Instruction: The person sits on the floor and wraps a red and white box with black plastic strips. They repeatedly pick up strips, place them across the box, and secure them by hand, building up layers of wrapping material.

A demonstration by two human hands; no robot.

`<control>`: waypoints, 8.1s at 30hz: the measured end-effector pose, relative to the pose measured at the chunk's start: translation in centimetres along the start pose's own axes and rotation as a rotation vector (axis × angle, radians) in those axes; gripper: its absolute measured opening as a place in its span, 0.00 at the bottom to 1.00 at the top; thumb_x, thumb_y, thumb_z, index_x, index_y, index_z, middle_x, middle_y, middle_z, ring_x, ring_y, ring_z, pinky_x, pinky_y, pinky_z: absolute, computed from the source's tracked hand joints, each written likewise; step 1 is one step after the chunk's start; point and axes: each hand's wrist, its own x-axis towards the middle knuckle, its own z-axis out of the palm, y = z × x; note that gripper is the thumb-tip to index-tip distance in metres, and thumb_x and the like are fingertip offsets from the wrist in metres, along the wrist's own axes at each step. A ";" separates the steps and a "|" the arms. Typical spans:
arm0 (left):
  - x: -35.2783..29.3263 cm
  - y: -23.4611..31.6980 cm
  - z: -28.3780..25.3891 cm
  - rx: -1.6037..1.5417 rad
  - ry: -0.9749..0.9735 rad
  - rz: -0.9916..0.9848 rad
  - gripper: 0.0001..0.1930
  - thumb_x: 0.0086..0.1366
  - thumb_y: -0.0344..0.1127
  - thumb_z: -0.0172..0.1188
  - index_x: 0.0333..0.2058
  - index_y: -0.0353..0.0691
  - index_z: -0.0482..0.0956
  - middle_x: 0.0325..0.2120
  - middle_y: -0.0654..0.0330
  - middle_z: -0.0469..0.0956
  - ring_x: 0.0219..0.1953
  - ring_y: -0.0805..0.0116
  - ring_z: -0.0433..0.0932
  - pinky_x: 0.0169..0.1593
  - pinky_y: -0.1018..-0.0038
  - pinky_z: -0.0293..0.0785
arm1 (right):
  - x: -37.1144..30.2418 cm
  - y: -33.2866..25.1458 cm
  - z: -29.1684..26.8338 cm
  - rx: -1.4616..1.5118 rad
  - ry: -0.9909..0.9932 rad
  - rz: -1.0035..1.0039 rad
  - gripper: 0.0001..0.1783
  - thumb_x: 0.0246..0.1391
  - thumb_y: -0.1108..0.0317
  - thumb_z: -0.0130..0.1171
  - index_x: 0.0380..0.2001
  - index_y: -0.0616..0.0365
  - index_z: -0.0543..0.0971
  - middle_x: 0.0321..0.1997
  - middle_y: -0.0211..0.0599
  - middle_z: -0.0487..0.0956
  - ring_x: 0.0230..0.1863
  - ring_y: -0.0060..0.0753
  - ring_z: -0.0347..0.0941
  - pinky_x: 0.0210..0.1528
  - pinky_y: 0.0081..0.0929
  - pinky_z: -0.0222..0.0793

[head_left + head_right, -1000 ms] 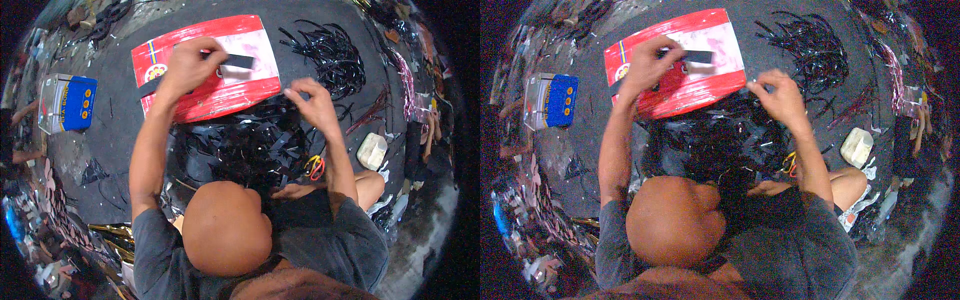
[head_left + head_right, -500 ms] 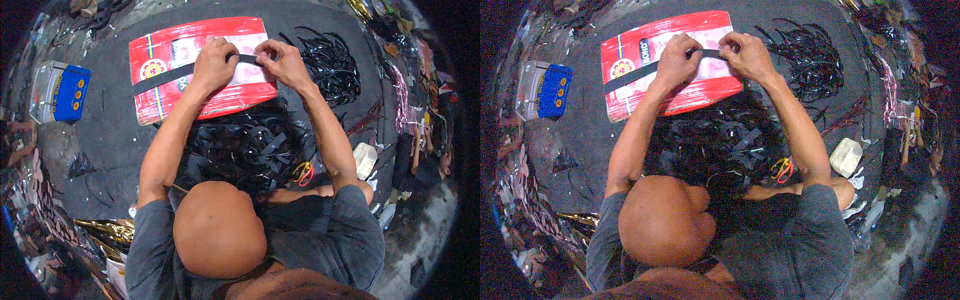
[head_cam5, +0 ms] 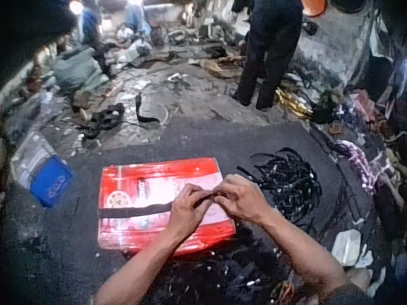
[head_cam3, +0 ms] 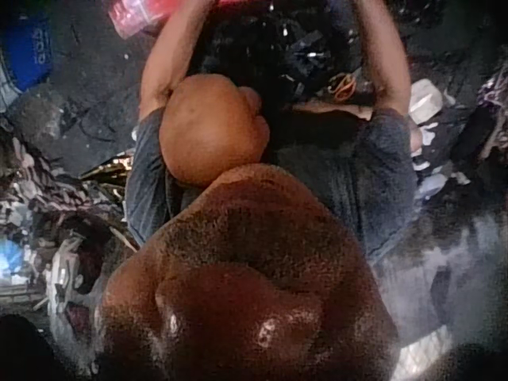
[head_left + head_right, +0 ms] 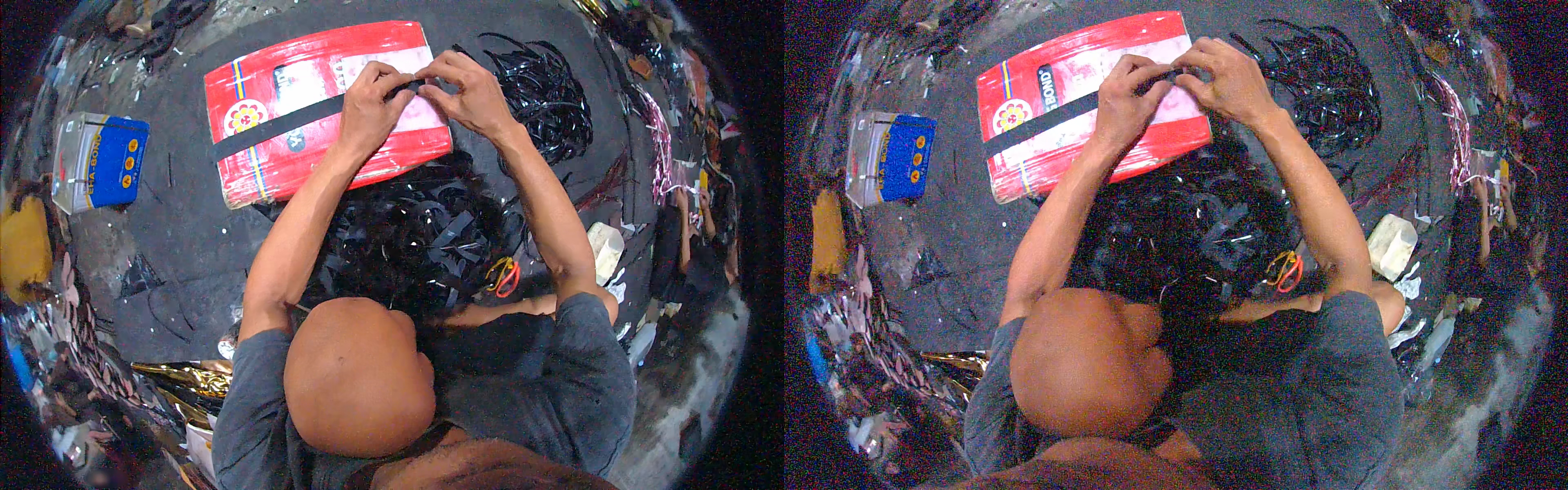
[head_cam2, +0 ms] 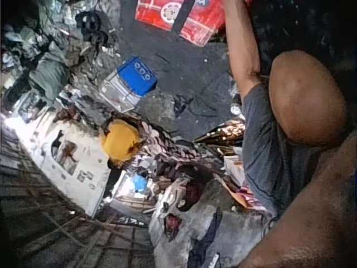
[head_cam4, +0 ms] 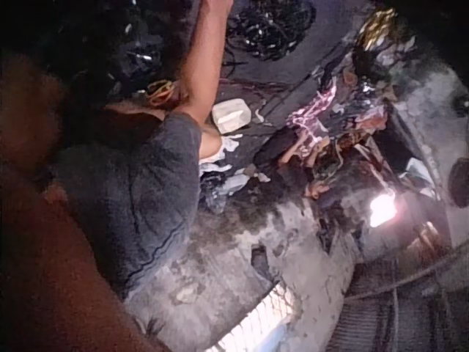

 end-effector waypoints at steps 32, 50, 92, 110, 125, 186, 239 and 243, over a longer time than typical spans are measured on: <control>0.4 -0.8 -0.5 -0.032 -0.031 -0.052 0.08 0.55 0.33 0.72 0.33 0.38 0.86 0.31 0.57 0.82 0.34 0.65 0.82 0.38 0.71 0.78 | -0.9 1.0 1.6 0.197 0.114 0.094 0.11 0.48 0.63 0.72 0.34 0.54 0.87 0.38 0.37 0.76 0.40 0.36 0.76 0.42 0.32 0.74; 3.1 -1.3 -1.5 0.108 -0.274 -0.020 0.07 0.54 0.33 0.69 0.30 0.37 0.87 0.28 0.54 0.81 0.31 0.61 0.82 0.38 0.67 0.78 | -1.4 1.7 5.0 0.874 0.285 0.571 0.17 0.51 0.63 0.73 0.39 0.55 0.77 0.28 0.22 0.72 0.31 0.13 0.68 0.33 0.16 0.66; 2.6 0.1 2.3 -0.105 -0.107 0.087 0.04 0.54 0.30 0.69 0.30 0.38 0.88 0.27 0.59 0.83 0.27 0.69 0.82 0.33 0.75 0.77 | -3.5 9.6 11.4 0.213 0.239 0.949 0.17 0.57 0.57 0.61 0.32 0.63 0.82 0.38 0.56 0.83 0.44 0.55 0.80 0.47 0.47 0.74; 2.2 0.2 2.4 -0.120 -0.101 0.046 0.04 0.55 0.30 0.68 0.29 0.38 0.87 0.27 0.58 0.82 0.28 0.67 0.82 0.34 0.72 0.77 | -3.6 10.2 5.6 0.566 0.284 0.727 0.20 0.67 0.55 0.51 0.42 0.63 0.80 0.36 0.45 0.84 0.38 0.33 0.81 0.44 0.31 0.75; 2.1 0.4 2.3 -0.095 -0.100 0.094 0.03 0.56 0.28 0.67 0.30 0.38 0.87 0.27 0.58 0.82 0.27 0.70 0.82 0.33 0.75 0.77 | -3.3 10.5 11.4 0.336 0.345 0.617 0.18 0.67 0.56 0.49 0.35 0.62 0.77 0.35 0.53 0.81 0.41 0.61 0.78 0.41 0.48 0.72; -5.2 10.3 0.6 0.021 -0.548 0.264 0.21 0.60 0.36 0.67 0.51 0.37 0.79 0.50 0.48 0.77 0.50 0.47 0.78 0.52 0.59 0.76 | -17.2 -6.3 2.1 0.593 0.001 0.606 0.12 0.59 0.63 0.61 0.40 0.61 0.80 0.34 0.45 0.81 0.36 0.35 0.77 0.41 0.37 0.72; -0.6 -0.8 -0.7 0.078 -0.027 0.018 0.09 0.56 0.31 0.70 0.37 0.39 0.86 0.32 0.56 0.80 0.35 0.61 0.81 0.40 0.68 0.78 | -1.3 -0.5 1.8 -0.039 0.081 -0.032 0.11 0.55 0.58 0.66 0.39 0.48 0.86 0.41 0.31 0.78 0.37 0.39 0.80 0.39 0.35 0.78; -0.4 -0.8 -1.3 0.070 -0.078 0.020 0.09 0.55 0.32 0.71 0.35 0.39 0.86 0.33 0.57 0.80 0.34 0.61 0.81 0.39 0.68 0.78 | -1.3 0.4 1.3 0.057 0.022 -0.023 0.12 0.53 0.58 0.68 0.40 0.48 0.87 0.41 0.32 0.77 0.37 0.39 0.80 0.40 0.36 0.77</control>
